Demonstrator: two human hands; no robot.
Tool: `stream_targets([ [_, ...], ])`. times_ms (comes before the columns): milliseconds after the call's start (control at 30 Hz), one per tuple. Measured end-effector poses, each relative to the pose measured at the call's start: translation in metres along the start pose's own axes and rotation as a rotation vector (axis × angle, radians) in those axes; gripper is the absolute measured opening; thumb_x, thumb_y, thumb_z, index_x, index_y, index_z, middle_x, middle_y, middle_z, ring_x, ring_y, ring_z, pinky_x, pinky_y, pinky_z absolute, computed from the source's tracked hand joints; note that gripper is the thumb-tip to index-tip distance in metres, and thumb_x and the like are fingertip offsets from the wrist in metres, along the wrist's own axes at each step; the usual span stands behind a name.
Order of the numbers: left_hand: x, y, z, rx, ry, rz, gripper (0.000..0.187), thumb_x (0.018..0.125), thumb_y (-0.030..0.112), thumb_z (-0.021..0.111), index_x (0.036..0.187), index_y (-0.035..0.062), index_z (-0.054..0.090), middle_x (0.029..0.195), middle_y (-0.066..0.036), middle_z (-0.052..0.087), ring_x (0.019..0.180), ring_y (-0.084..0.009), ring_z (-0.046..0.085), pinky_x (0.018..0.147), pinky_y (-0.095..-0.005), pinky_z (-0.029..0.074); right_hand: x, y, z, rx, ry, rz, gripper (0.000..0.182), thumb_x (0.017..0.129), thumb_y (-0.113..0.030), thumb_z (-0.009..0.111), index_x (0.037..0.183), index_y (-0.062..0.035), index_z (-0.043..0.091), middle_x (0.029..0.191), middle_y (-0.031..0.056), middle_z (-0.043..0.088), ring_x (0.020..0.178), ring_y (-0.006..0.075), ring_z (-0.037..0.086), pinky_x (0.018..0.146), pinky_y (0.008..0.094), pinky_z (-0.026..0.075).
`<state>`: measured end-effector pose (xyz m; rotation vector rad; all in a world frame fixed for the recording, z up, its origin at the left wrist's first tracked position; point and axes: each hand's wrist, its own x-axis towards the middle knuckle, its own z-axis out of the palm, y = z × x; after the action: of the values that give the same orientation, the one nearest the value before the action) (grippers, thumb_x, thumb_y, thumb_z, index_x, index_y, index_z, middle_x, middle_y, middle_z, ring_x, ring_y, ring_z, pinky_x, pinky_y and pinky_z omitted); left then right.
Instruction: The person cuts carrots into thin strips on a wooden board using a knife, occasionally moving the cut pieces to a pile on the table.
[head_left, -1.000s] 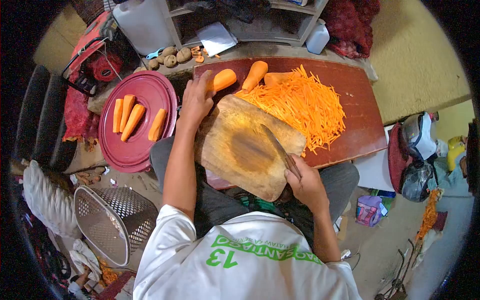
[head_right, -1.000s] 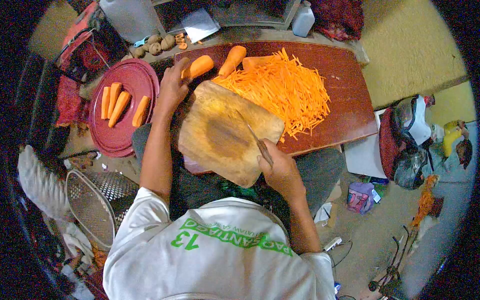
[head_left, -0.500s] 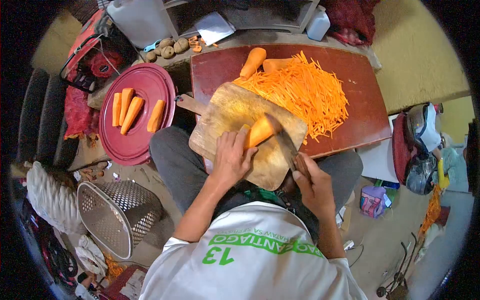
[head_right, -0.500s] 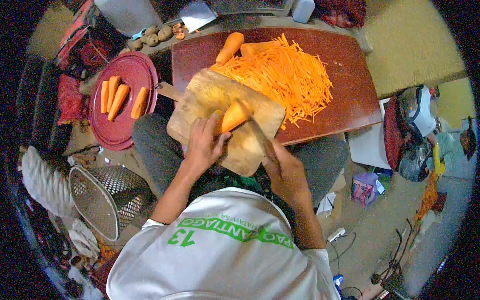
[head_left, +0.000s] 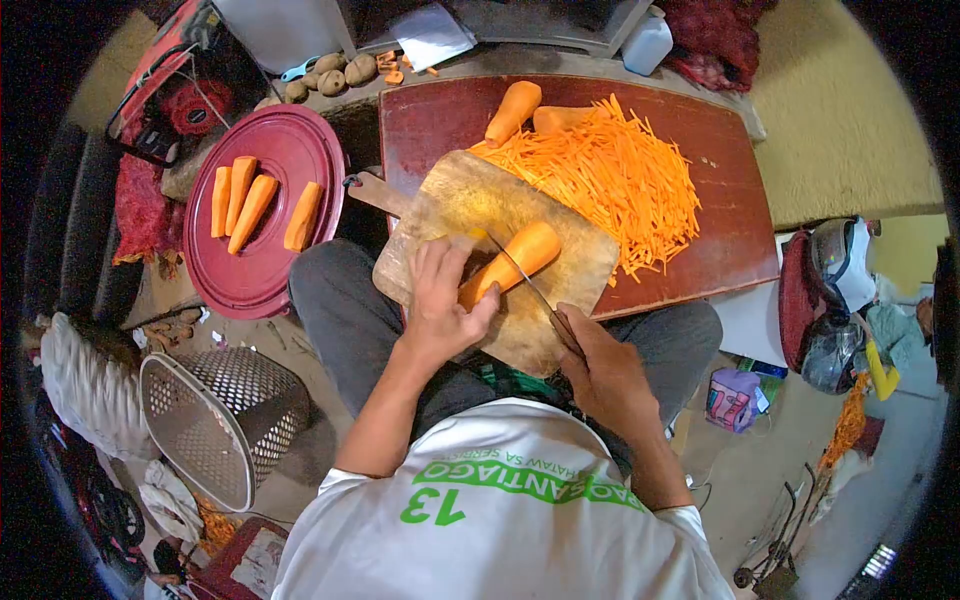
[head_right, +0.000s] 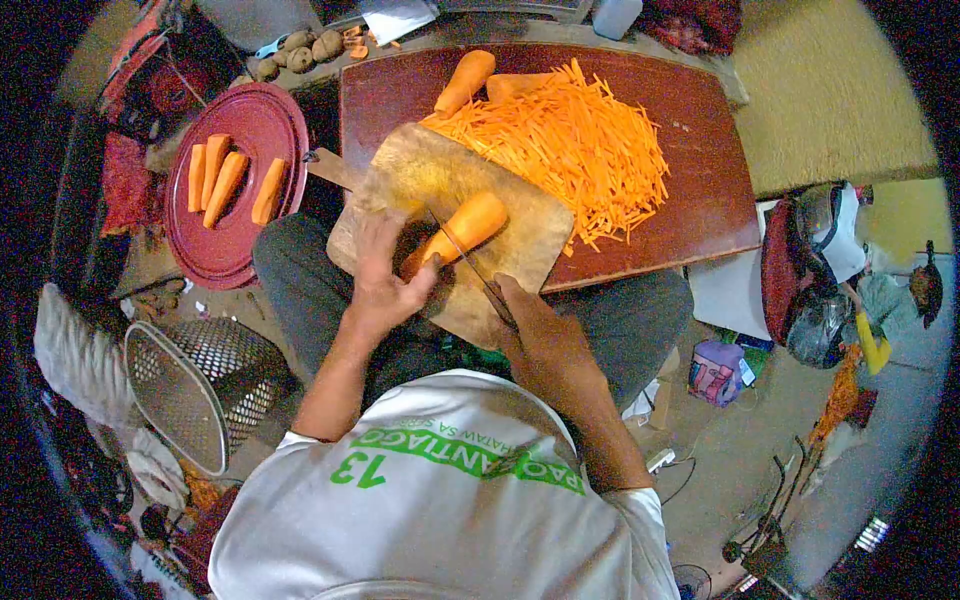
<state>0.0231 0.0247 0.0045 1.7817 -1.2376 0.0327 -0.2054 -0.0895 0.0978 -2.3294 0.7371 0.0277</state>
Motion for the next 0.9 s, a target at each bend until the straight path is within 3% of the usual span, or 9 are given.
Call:
stream_targets([
  [167, 0.003, 0.007, -0.002, -0.128, 0.057, 0.044, 0.047, 0.081, 0.006, 0.081, 0.127, -0.0002, 0.072, 0.129, -0.022, 0.068, 0.122, -0.0438, 0.064, 0.106, -0.0501, 0.051, 0.004, -0.002, 0.0, 0.046, -0.054, 0.073, 0.048, 0.106, -0.016, 0.066, 0.15, -0.0036, 0.052, 0.132, 0.0277, 0.072, 0.12, 0.0474, 0.07, 0.094, 0.0528, 0.061],
  [267, 0.012, 0.014, -0.001, -0.27, 0.066, 0.106, 0.037, 0.088, 0.004, 0.08, 0.124, -0.0019, 0.075, 0.131, -0.022, 0.07, 0.123, -0.0435, 0.067, 0.106, -0.0493, 0.053, 0.005, -0.001, 0.0, 0.047, -0.037, 0.049, 0.048, 0.106, -0.016, 0.066, 0.15, -0.0044, 0.051, 0.13, 0.0272, 0.072, 0.119, 0.0479, 0.07, 0.094, 0.054, 0.06],
  [333, 0.023, 0.021, -0.002, -0.358, 0.058, 0.038, 0.035, 0.092, 0.005, 0.079, 0.125, -0.0027, 0.074, 0.13, -0.022, 0.071, 0.122, -0.0409, 0.068, 0.107, -0.0467, 0.053, 0.007, -0.006, -0.004, 0.055, -0.062, 0.07, 0.048, 0.106, -0.016, 0.066, 0.15, -0.0049, 0.051, 0.129, 0.027, 0.073, 0.118, 0.0482, 0.07, 0.094, 0.0546, 0.06],
  [467, 0.053, 0.018, -0.001, -0.499, 0.044, -0.141, 0.034, 0.095, 0.007, 0.081, 0.127, -0.0041, 0.074, 0.127, -0.022, 0.073, 0.12, -0.0342, 0.071, 0.107, -0.0407, 0.053, 0.013, -0.015, -0.016, 0.051, -0.144, 0.137, 0.048, 0.105, -0.016, 0.066, 0.15, -0.0056, 0.051, 0.127, 0.0265, 0.073, 0.117, 0.0485, 0.071, 0.094, 0.0551, 0.06],
  [700, 0.083, 0.018, 0.019, -0.516, -0.085, -0.047, 0.04, 0.094, 0.01, 0.084, 0.128, -0.0065, 0.072, 0.12, -0.019, 0.074, 0.113, -0.0309, 0.071, 0.103, -0.0376, 0.054, 0.011, -0.015, -0.014, 0.092, -0.12, 0.125, 0.046, 0.105, -0.015, 0.066, 0.148, -0.0078, 0.051, 0.124, 0.0272, 0.073, 0.116, 0.0497, 0.07, 0.092, 0.055, 0.059],
  [900, 0.082, 0.011, 0.029, -0.549, -0.221, -0.106, 0.042, 0.097, 0.016, 0.082, 0.129, -0.0091, 0.071, 0.12, -0.02, 0.073, 0.115, -0.0302, 0.07, 0.104, -0.0376, 0.053, 0.013, -0.017, -0.016, 0.09, -0.137, 0.143, 0.043, 0.105, -0.014, 0.066, 0.145, -0.0078, 0.052, 0.124, 0.0274, 0.072, 0.116, 0.0497, 0.069, 0.091, 0.0551, 0.059],
])
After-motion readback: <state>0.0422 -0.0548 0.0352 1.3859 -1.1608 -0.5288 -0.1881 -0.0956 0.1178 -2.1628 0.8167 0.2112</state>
